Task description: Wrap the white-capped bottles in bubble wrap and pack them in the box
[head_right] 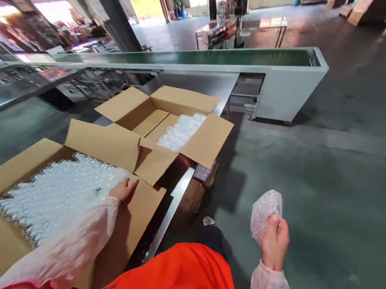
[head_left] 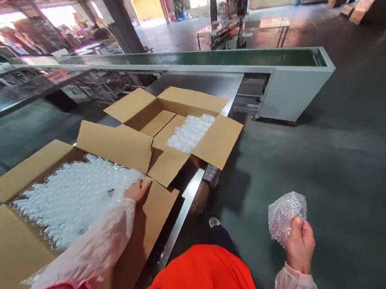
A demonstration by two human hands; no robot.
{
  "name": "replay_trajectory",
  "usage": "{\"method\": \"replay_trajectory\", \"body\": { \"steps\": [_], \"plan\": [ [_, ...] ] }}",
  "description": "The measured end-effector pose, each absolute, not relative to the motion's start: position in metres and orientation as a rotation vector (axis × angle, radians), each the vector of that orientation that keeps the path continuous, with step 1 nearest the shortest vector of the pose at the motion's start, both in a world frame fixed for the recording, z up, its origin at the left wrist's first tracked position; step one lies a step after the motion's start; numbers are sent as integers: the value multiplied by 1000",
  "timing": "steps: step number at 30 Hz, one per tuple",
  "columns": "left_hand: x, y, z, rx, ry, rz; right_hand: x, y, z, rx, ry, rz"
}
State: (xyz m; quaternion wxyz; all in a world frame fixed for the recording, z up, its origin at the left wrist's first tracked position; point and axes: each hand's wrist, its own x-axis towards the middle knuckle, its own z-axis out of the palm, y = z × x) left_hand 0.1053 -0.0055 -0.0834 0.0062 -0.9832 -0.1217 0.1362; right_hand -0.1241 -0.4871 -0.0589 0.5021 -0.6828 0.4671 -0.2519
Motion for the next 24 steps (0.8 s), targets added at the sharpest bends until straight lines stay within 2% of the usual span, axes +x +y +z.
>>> {"method": "replay_trajectory", "body": {
  "steps": [3, 8, 11, 19, 24],
  "plan": [
    [102, -8, -84, -3138, -365, 293, -72, -491, -45, -1763, 971, -485],
    [91, -15, -81, -3137, -327, -218, 28, -471, -9, -2012, 584, -328],
    [94, -16, -80, -3173, -384, -335, 75, -448, 9, -2103, 373, -248],
    [107, -11, -79, -3211, -584, -455, 140, -373, 26, -2004, -8, 39],
    [116, -11, -75, -3304, -412, -240, 171, -334, 30, -1975, -158, 96]
  ]
}}
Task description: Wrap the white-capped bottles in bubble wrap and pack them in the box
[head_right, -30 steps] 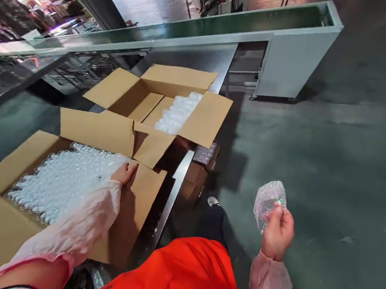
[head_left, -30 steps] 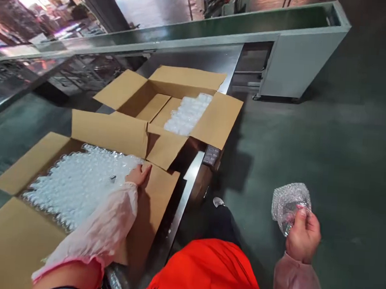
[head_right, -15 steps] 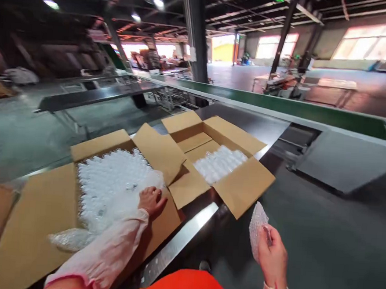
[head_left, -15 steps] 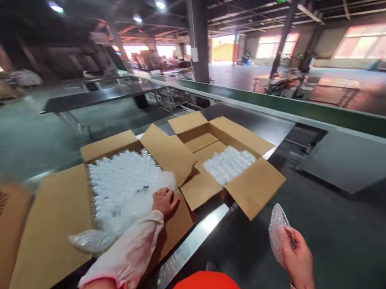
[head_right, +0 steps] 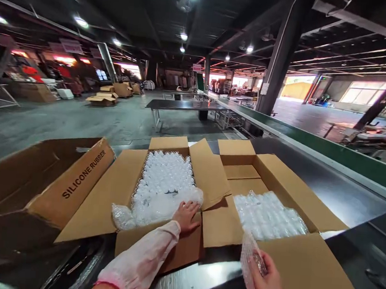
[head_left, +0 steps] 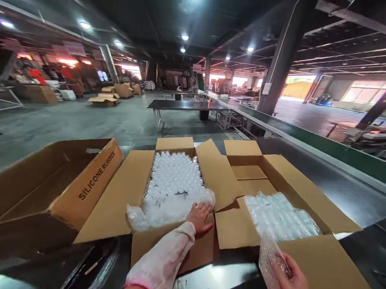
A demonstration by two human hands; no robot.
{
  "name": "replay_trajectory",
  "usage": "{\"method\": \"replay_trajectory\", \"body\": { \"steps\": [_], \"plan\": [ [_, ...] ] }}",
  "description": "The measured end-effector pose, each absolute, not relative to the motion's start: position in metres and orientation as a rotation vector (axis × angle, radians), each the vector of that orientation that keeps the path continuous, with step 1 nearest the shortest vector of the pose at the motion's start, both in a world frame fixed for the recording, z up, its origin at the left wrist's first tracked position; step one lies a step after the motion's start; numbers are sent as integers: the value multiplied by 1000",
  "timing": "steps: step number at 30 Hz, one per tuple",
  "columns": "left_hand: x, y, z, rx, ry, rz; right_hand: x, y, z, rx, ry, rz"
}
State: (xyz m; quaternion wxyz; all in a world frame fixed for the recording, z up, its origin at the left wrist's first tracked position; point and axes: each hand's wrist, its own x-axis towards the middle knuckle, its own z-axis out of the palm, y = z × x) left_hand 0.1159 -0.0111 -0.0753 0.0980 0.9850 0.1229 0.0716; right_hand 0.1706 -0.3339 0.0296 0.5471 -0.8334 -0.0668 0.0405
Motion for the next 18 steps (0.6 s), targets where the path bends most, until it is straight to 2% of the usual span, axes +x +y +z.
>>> {"method": "replay_trajectory", "body": {
  "steps": [4, 10, 15, 18],
  "plan": [
    [124, -5, -72, 2914, 319, 61, 186, -306, 30, -1957, -263, 53],
    [130, 7, -73, 2885, 340, -39, 192, -258, 29, -1908, -304, 259],
    [120, 9, -71, 2827, 347, 82, 190, -226, 31, -1792, -266, 300],
    [109, 6, -75, 2780, 375, 234, 192, -218, 39, -1788, -290, 153]
  ]
}}
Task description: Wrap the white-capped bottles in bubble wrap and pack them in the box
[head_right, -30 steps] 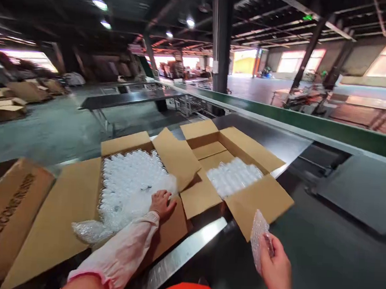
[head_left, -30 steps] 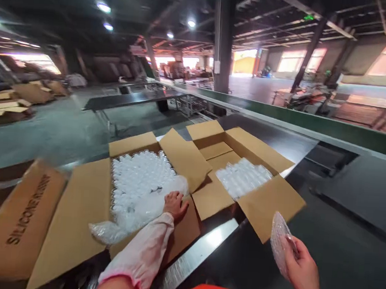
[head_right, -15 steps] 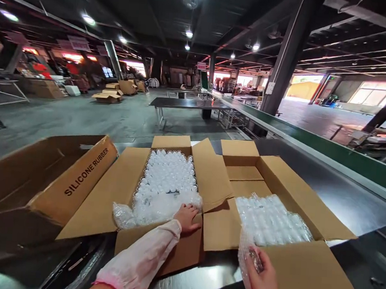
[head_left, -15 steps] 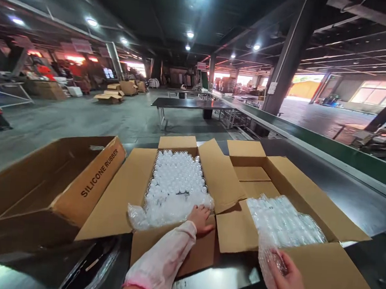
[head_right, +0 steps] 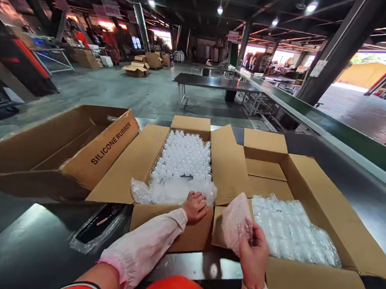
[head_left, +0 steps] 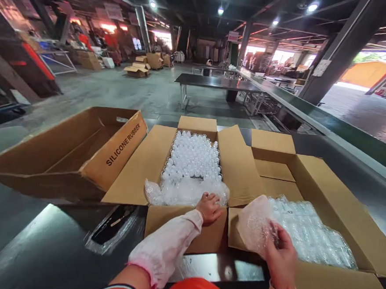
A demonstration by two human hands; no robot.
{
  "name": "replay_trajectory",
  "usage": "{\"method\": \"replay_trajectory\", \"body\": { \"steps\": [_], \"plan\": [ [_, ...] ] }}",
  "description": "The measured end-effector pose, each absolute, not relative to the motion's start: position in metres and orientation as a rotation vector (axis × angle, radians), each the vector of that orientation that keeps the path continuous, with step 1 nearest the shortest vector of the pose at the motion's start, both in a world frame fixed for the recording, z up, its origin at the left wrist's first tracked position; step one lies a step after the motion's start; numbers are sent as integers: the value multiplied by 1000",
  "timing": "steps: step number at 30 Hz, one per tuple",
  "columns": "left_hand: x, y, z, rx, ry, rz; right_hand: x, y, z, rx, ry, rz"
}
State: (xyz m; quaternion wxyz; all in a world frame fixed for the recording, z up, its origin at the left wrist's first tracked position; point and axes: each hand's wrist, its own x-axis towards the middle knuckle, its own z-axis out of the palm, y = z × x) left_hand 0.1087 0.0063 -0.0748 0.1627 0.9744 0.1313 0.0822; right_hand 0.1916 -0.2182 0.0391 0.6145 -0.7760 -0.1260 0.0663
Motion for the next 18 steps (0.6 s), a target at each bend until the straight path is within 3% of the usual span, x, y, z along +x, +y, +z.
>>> {"method": "replay_trajectory", "body": {
  "steps": [7, 13, 18],
  "plan": [
    [105, 9, -63, 2678, 563, 532, 229, -162, 56, -1769, -854, -599],
    [100, 117, -35, 2450, 1227, 506, 234, -71, 7, -1836, -1298, -26],
    [104, 173, -56, 2252, 1516, 288, 211, -60, -32, -1827, -1222, 240]
  ]
}}
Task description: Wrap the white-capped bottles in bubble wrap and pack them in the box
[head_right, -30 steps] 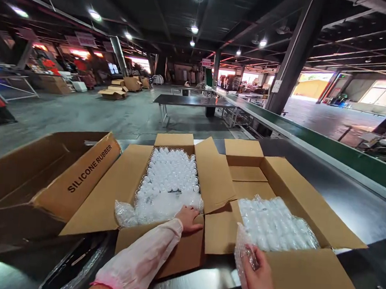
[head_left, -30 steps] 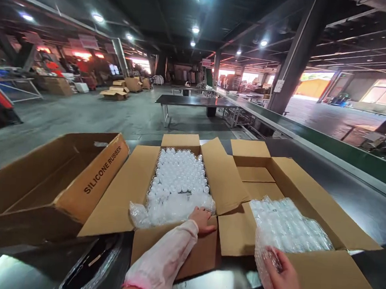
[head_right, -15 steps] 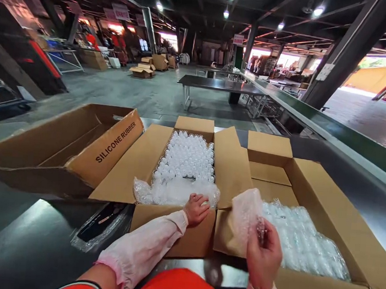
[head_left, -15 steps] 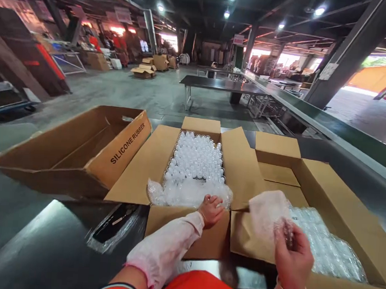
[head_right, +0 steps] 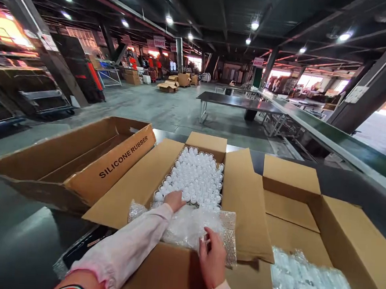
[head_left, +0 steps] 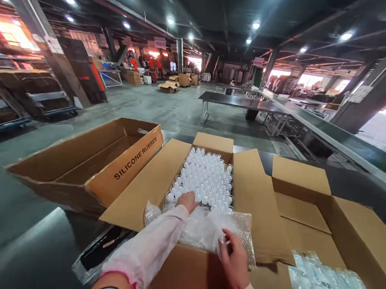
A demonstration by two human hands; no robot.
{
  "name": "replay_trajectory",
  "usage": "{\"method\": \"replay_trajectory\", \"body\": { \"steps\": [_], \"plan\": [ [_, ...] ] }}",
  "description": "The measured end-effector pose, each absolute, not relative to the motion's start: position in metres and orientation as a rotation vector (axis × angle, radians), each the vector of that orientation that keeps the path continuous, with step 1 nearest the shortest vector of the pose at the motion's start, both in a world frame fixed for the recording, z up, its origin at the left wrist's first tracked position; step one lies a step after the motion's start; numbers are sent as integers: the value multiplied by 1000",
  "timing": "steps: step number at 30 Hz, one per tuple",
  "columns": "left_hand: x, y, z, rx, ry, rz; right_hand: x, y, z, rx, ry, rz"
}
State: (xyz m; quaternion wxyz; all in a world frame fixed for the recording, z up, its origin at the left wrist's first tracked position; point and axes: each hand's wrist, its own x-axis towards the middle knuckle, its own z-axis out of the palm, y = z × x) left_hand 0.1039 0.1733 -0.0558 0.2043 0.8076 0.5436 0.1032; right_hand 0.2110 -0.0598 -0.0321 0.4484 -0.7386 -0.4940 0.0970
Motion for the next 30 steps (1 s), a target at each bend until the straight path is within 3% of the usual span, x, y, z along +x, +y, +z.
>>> {"method": "replay_trajectory", "body": {
  "steps": [7, 11, 15, 19, 24, 30],
  "plan": [
    [100, 170, -58, 1934, 1469, 487, 211, -87, -35, -1836, -1155, 301],
    [58, 177, -21, 1609, 1235, 840, 206, -95, -39, -1862, -1137, 286],
    [24, 158, 30, 922, 625, 1136, 196, -91, -47, -1842, -1105, 286],
    [25, 91, 52, 672, 277, 855, 186, -84, -52, -1856, -1134, 319],
    [41, 10, 16, 1191, 392, 140, 181, -91, -45, -1842, -1133, 352],
    [38, 3, 15, 1725, 459, 37, 176, -114, -33, -1825, -1194, 112]
  ]
}}
